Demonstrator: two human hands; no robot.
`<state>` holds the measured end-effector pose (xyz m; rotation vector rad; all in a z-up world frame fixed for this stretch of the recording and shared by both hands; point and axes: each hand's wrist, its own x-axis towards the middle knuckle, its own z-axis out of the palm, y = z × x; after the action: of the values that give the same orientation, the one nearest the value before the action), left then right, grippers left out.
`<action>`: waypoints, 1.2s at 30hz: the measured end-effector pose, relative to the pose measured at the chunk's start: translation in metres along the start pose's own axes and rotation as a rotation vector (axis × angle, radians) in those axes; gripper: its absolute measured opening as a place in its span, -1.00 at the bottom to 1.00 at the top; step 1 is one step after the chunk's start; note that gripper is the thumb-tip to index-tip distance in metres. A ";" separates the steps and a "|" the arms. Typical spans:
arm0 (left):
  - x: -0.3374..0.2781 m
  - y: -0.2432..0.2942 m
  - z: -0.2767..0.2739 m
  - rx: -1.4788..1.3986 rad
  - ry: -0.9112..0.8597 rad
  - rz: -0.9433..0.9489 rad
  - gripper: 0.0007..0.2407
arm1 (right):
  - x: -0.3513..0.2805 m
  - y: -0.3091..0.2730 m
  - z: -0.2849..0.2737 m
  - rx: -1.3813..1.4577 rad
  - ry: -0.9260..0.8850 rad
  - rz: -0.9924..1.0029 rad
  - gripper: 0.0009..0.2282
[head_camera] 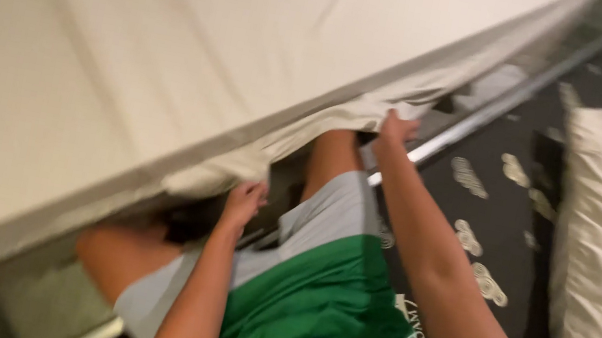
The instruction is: The person sits on the floor and tucks a white fitted sheet onto a mattress. They pull the elasticized corners and edges of the sheet over the mattress and smooth the surface with their hands.
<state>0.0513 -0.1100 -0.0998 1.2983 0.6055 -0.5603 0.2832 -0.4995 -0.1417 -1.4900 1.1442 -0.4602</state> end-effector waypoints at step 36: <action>-0.045 0.064 -0.108 1.076 0.537 0.379 -0.60 | -0.327 0.026 0.049 -1.237 -1.366 -1.214 -0.50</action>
<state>0.0520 0.0100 -0.0410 2.5655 0.4603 -0.1838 0.1650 -0.1962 -0.0799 -2.6935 -0.9030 0.6667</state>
